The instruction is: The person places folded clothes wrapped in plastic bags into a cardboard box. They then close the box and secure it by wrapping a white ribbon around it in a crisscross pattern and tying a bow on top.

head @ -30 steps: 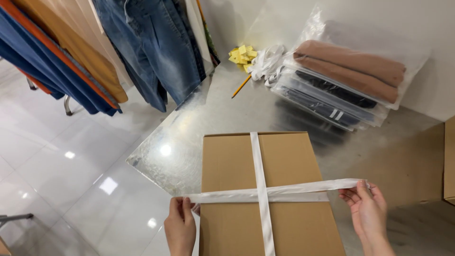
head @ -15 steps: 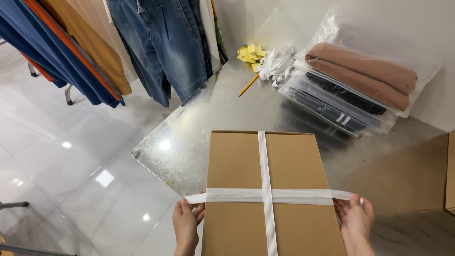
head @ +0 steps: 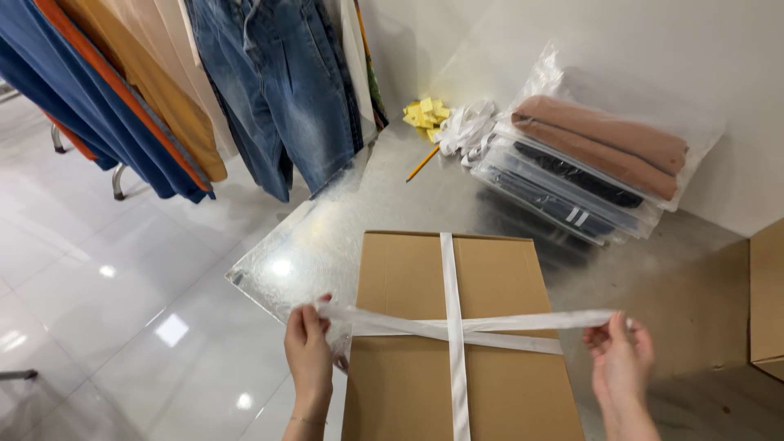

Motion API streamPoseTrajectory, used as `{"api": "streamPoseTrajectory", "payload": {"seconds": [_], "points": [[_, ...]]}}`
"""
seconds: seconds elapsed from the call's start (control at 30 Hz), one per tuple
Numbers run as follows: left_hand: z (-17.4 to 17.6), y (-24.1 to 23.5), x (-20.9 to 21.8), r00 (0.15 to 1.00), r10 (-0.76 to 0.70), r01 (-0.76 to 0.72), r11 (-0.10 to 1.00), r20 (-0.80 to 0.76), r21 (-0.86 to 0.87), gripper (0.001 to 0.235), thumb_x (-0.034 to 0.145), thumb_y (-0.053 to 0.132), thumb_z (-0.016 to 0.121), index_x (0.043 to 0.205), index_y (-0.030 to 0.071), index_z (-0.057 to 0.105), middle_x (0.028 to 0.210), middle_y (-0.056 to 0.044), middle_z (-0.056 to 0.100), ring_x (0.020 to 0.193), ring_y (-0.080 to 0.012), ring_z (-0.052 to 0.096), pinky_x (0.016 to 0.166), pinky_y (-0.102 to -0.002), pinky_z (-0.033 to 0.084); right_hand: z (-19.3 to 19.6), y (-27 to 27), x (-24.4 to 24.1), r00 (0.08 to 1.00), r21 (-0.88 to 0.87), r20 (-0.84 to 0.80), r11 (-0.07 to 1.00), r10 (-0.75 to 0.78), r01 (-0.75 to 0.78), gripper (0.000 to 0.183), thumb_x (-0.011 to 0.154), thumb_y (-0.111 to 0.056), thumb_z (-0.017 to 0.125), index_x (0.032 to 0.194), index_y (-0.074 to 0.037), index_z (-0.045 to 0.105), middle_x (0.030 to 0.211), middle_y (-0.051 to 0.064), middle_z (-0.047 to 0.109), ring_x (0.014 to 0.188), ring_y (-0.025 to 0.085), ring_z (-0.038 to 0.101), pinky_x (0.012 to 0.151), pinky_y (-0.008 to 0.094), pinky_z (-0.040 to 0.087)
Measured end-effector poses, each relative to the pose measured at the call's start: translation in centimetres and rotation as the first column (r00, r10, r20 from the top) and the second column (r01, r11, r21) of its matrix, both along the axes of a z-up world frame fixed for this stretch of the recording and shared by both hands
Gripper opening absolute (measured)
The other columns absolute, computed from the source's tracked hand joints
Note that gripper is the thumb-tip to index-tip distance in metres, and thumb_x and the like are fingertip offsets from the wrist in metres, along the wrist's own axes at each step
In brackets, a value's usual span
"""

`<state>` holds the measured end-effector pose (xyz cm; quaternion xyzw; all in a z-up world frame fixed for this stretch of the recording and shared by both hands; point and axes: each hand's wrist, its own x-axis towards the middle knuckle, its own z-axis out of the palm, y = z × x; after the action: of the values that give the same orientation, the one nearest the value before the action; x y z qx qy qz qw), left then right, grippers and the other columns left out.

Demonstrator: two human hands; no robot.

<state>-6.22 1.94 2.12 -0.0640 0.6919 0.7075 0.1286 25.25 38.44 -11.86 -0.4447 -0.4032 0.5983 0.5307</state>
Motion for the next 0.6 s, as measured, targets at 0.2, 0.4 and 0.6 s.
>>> {"api": "streamPoseTrajectory", "payload": {"seconds": [0.2,0.4,0.6], "points": [[9.5,7.1,-0.1,0.578,-0.323,0.333,0.932,-0.749,-0.145,0.016,0.105,0.018,0.059,0.098,0.012,0.073,0.096,0.002,0.079,0.092,-0.0121,0.074,0.084,-0.026,0.054,15.9,-3.8,-7.6,0.970,0.373,0.038,0.897,0.240,-0.237,0.011,0.107,-0.011,0.068,0.117,-0.009,0.064,0.107,0.006,0.068,0.092,0.016,0.066,0.087,0.031,0.062],[12.1,13.7,3.1,0.341,-0.392,0.311,0.905,-0.855,-0.290,0.010,0.101,0.032,0.073,0.093,0.025,0.073,0.082,0.012,0.073,0.085,-0.0106,0.073,0.077,-0.027,0.060,25.5,-10.6,-15.8,0.901,0.550,0.284,0.713,0.329,-0.434,0.011,0.093,-0.009,0.081,0.101,-0.003,0.077,0.074,0.010,0.074,0.066,0.013,0.070,0.064,0.025,0.060],[12.3,13.1,2.6,0.367,-0.369,0.353,0.905,-0.854,-0.240,0.012,0.101,0.027,0.072,0.091,0.020,0.072,0.081,0.005,0.073,0.084,-0.0181,0.074,0.077,-0.031,0.061,25.8,-11.0,-17.1,0.875,0.494,0.278,0.722,0.396,-0.484,0.011,0.094,-0.010,0.079,0.102,-0.001,0.079,0.079,0.010,0.075,0.072,0.012,0.069,0.071,0.027,0.061]]}}
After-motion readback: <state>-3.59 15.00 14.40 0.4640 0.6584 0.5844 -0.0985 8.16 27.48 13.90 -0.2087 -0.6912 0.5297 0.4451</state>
